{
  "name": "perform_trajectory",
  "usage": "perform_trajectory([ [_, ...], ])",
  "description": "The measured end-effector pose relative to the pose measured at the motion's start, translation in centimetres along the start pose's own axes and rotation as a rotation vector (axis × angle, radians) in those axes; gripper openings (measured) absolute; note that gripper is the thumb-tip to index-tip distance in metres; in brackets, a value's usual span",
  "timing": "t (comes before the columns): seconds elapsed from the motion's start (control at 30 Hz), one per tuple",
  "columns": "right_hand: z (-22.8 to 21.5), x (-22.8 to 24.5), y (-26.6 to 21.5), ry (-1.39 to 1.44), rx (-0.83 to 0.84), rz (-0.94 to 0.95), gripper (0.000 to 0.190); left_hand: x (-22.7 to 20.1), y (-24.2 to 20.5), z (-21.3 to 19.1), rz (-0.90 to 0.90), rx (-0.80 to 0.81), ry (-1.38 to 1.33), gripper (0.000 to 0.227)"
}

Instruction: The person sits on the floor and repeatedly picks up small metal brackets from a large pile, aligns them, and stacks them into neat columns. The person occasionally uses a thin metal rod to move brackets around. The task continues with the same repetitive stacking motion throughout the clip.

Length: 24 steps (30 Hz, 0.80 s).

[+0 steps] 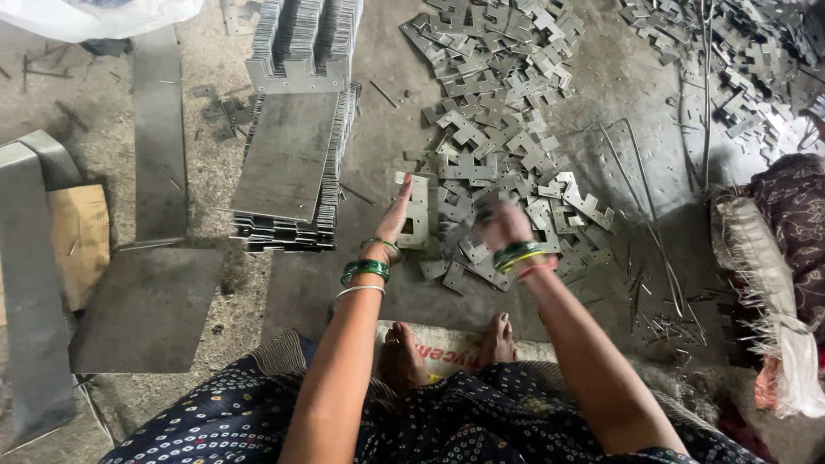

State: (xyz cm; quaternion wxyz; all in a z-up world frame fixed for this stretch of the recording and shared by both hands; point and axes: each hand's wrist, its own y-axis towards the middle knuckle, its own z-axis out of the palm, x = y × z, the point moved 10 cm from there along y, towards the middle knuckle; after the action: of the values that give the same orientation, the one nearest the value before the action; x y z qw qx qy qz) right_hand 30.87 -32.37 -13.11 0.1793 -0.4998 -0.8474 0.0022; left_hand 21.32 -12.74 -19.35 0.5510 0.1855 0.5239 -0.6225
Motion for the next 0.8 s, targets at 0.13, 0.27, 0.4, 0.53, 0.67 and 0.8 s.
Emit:
perform_trajectory([
  [0.13,2.5,9.1,-2.7,-0.482,-0.294,-0.466,0.032,-0.9,-0.8,-1.9,0.021,-0.070,-0.035,0.121],
  [0.27,6.6,5.8,-1.1,-0.527,0.249,-0.165,0.027,0.5,-0.9,-4.9,-0.147,-0.195,-0.032,0.120],
  [0.4,2.3,5.7,-0.6,-0.298,-0.016,-0.307,0.043,0.7,0.3,-6.2,-0.092,-0.183,0.033,0.127],
  [0.53,3.2,8.0,-2.2,-0.575,-0.254,-0.602,0.055,1.2,1.5,-3.7,-0.054,0.020,-0.216,0.122],
  [0.67,6.7,5.8,-0.2,-0.607,0.095,-0.371,0.027,1.3,2.0,-3.5,-0.027,0.100,-0.304,0.116],
  [0.8,2.9,4.3,-1.6,-0.308,0.186,-0.198,0.044,3.7,2.9,-3.4,-0.121,0.170,-0.226,0.113],
])
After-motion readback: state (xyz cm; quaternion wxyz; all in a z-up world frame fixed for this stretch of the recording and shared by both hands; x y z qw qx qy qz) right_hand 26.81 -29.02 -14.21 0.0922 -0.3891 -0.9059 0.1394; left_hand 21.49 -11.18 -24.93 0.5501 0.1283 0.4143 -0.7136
